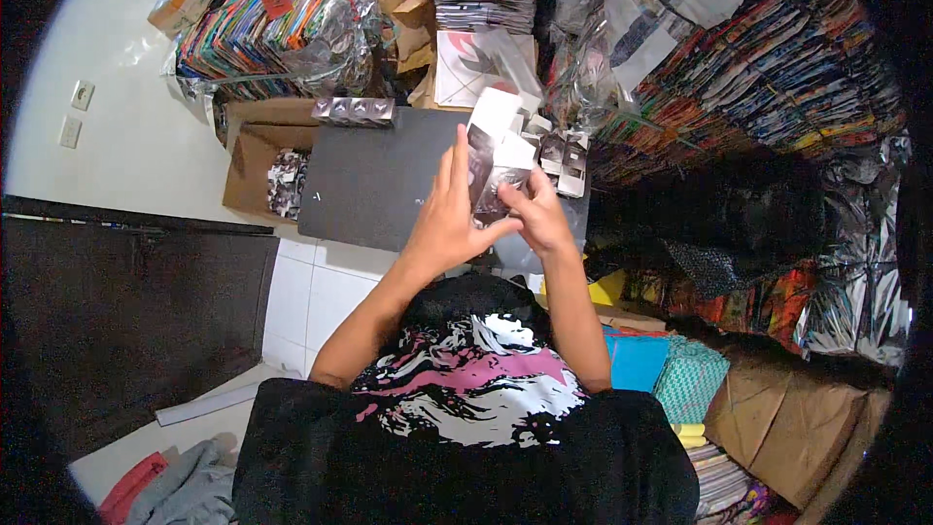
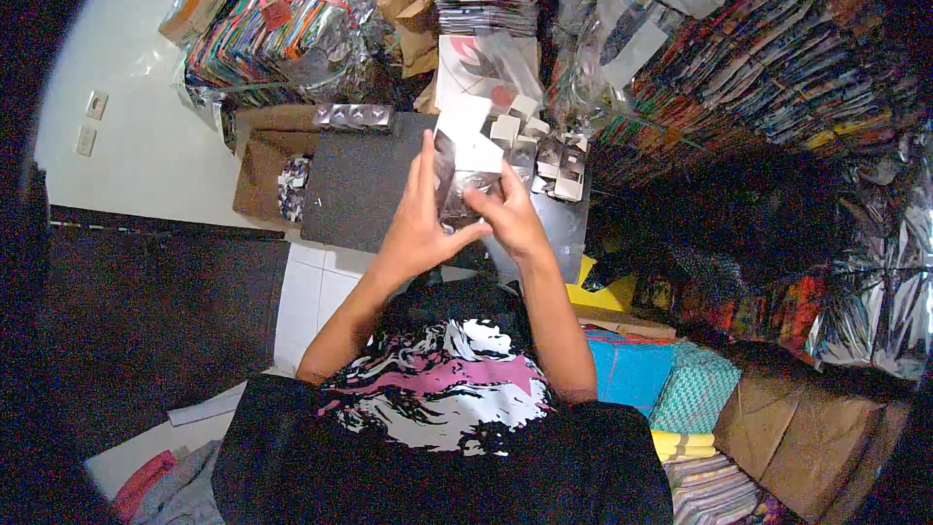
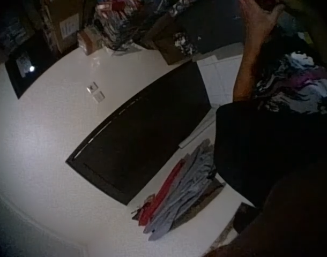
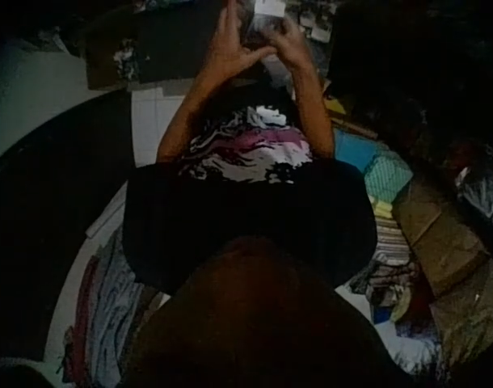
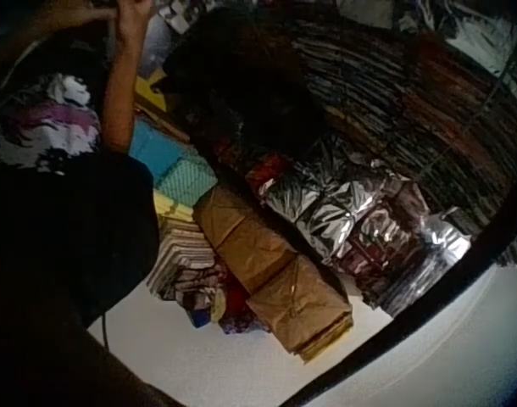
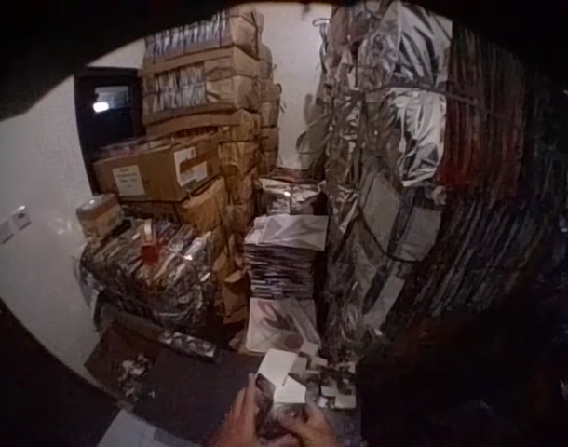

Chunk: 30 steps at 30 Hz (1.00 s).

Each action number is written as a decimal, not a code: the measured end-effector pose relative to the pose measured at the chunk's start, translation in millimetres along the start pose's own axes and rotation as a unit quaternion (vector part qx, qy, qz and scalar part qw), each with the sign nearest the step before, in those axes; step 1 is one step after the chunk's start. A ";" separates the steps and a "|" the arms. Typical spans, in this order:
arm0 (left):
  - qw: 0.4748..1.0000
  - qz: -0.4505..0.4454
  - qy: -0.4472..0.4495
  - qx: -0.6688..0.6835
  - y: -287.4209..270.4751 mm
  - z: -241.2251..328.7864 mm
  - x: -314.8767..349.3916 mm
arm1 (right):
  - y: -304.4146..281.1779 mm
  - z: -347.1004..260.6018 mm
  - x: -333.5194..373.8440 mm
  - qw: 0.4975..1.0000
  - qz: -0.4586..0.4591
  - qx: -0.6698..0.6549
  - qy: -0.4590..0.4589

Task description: Assembling small cardboard product boxes by folding them into shape.

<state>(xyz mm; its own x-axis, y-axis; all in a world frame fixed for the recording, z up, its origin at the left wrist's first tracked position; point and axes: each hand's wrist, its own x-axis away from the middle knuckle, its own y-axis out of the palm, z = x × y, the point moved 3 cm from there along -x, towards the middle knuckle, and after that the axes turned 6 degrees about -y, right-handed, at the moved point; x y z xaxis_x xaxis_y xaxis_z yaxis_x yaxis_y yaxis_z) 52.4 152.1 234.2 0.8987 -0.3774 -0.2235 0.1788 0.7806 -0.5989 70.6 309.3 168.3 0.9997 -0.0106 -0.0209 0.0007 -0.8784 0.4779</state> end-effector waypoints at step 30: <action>0.878 -0.100 -0.304 0.356 21.2 -63.9 13.0 | -9.6 5.4 -11.2 0.980 0.071 0.184 0.019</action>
<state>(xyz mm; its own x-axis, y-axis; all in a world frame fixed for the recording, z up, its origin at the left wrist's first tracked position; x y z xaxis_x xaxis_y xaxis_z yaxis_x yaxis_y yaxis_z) 42.4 131.9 169.5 0.8290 -0.3761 0.4139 0.3681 0.9241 0.1025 59.2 315.2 159.2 0.9893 -0.1333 0.0596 -0.1398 -0.9824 0.1242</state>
